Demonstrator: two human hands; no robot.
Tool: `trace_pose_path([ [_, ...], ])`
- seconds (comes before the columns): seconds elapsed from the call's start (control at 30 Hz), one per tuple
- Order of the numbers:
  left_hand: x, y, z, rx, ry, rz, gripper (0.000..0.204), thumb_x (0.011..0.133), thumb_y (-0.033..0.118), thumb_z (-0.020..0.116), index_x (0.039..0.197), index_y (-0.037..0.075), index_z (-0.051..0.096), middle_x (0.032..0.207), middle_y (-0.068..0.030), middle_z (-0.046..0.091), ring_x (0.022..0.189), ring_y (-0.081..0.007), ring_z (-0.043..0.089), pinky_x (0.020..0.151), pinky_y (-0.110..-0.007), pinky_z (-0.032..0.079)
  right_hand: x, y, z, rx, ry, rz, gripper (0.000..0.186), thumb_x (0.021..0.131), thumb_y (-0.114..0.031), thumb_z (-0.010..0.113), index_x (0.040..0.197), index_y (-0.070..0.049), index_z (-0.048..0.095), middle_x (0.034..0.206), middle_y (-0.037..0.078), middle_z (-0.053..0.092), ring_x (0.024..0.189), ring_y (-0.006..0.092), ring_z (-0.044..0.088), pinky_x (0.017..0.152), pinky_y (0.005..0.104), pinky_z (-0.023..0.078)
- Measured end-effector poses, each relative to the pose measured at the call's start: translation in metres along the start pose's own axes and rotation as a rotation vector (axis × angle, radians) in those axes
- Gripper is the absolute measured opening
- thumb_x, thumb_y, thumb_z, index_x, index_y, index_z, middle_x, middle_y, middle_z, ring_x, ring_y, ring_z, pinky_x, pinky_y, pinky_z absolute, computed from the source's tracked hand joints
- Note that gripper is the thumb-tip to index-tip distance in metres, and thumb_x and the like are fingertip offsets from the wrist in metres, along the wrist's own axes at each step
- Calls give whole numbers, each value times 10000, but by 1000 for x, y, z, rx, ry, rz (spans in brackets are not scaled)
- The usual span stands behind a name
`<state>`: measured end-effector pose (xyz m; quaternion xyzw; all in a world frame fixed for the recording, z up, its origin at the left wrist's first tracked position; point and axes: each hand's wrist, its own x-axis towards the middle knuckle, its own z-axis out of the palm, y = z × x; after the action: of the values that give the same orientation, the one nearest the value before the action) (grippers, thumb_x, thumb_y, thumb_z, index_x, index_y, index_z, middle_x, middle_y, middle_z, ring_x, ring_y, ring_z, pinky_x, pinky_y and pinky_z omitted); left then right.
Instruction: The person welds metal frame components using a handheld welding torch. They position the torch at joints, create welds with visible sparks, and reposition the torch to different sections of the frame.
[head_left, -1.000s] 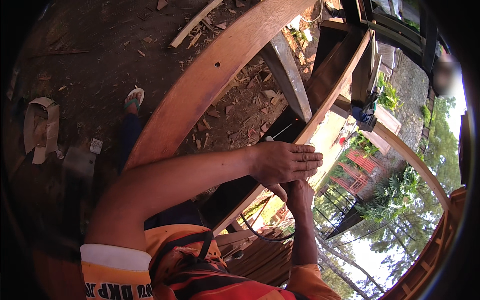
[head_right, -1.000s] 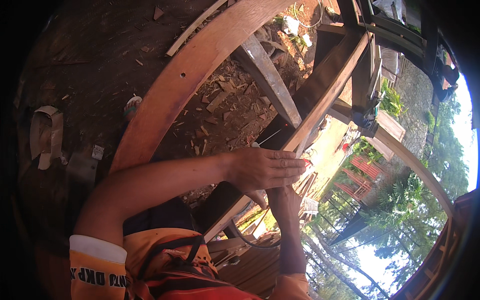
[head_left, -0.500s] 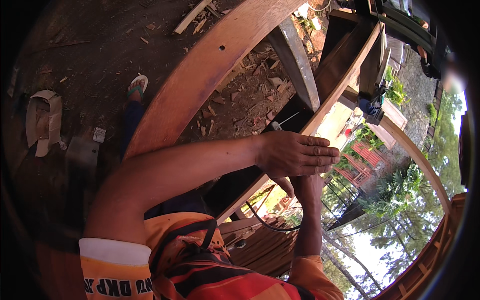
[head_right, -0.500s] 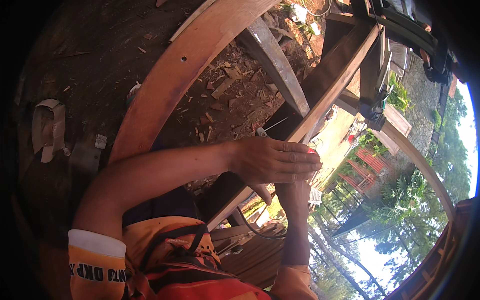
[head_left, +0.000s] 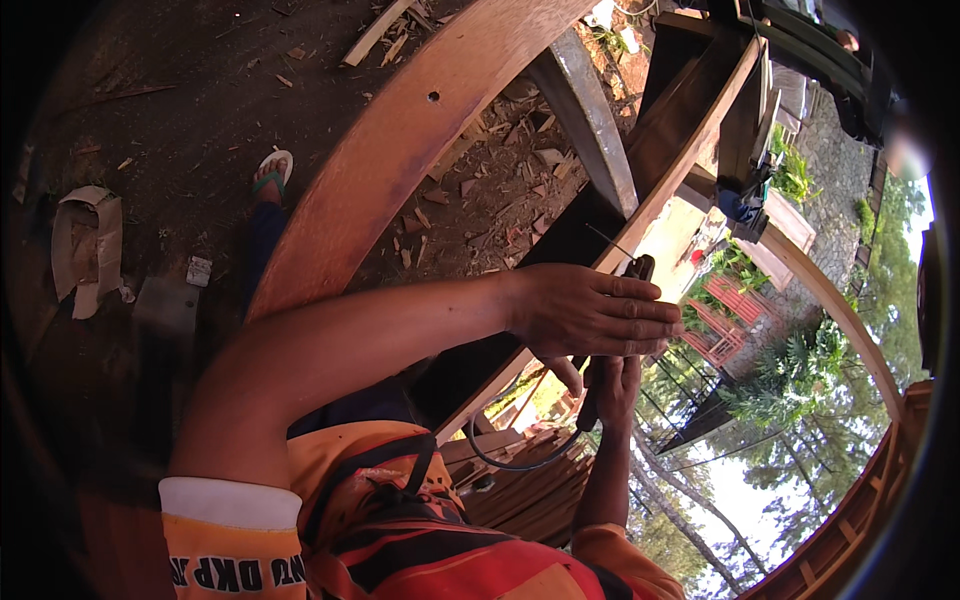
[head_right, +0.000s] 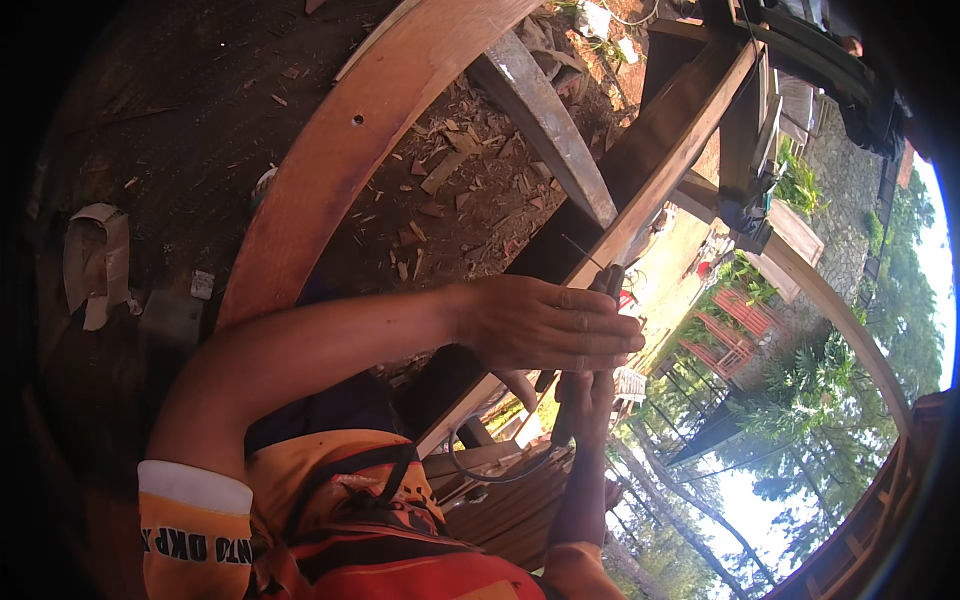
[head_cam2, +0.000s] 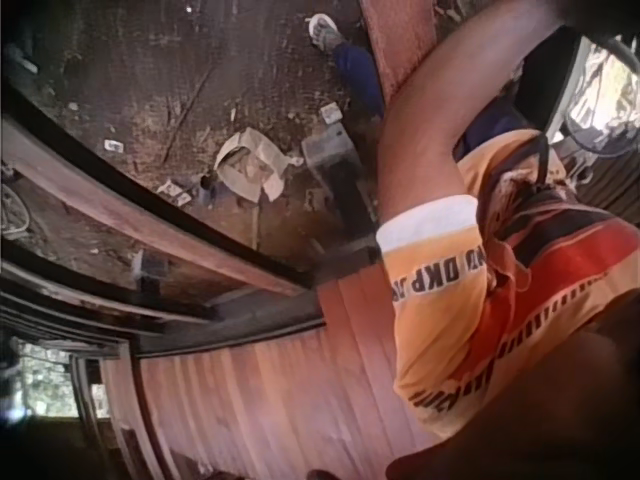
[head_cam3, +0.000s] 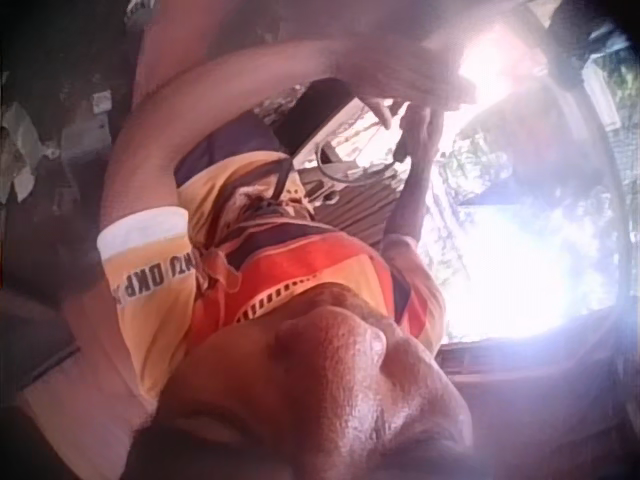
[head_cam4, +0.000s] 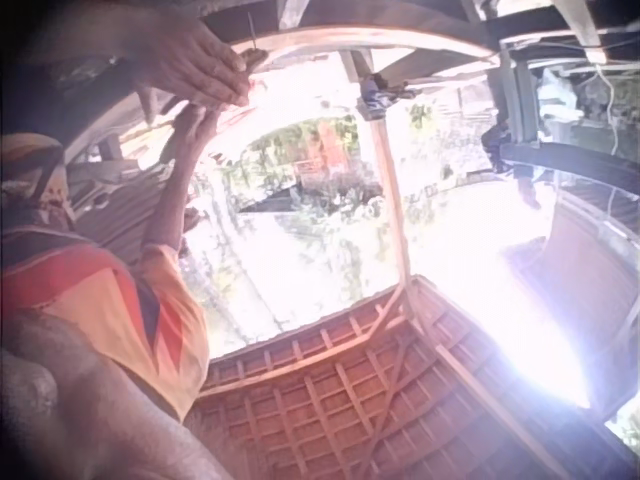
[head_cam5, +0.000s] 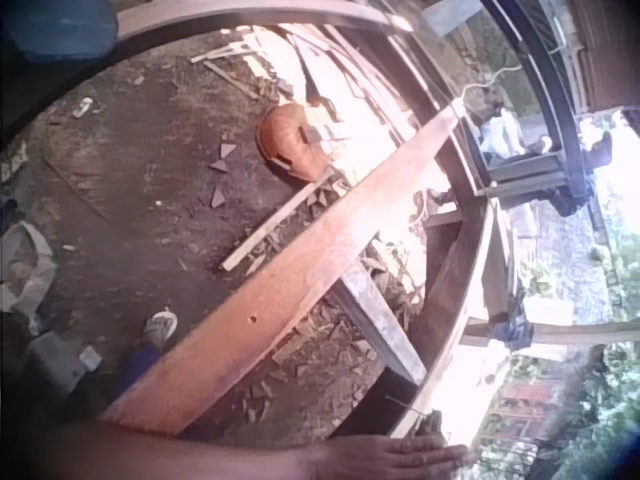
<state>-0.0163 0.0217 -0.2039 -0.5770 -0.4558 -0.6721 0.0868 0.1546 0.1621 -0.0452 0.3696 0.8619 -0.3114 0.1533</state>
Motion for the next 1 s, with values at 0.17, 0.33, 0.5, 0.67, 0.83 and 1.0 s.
trace_pose_path([
  [0.17,-5,0,2,180,-110,-2,1123,826,803,606,1567,-15,395,1694,-177,322,1620,-285,196,1344,-460,109,4,4,-3,-503,-25,-81,431,1087,-344,558,1342,2,528,737,169,684,678,356,703,618,457,507],
  [0.33,-5,2,0,79,-89,-74,1157,686,679,765,1557,1,422,1697,-159,328,1606,-258,245,1348,-439,124,16,-3,-4,-410,43,-72,449,1100,-378,520,1329,8,528,705,124,649,608,237,652,575,390,487],
  [0.5,-6,-3,-4,117,-136,-142,1172,696,688,765,1567,-10,406,1696,-155,332,1605,-259,247,1348,-440,112,22,-12,-4,-383,46,-61,451,1088,-424,517,1230,2,554,687,102,629,596,207,634,562,367,481],
  [0.67,-6,-4,-4,170,-145,-151,1163,736,726,719,1570,-19,401,1688,-164,343,1606,-268,243,1344,-449,116,27,-6,-2,-341,45,-32,493,1075,-480,522,1195,-3,559,676,102,622,599,209,639,567,372,485],
  [0.83,-7,-8,3,185,-82,-149,1131,823,784,627,1556,-50,412,1678,-212,341,1606,-303,242,1340,-453,123,34,-9,2,-367,34,5,549,1061,-535,514,1191,-4,558,690,112,628,612,220,646,575,381,491],
  [1.0,-8,-12,7,197,-33,-166,1133,844,807,585,1553,-59,412,1684,-228,326,1606,-316,242,1333,-465,133,32,-6,3,-394,59,16,597,1055,-567,508,1270,-13,557,699,107,621,610,215,638,572,380,491],
])
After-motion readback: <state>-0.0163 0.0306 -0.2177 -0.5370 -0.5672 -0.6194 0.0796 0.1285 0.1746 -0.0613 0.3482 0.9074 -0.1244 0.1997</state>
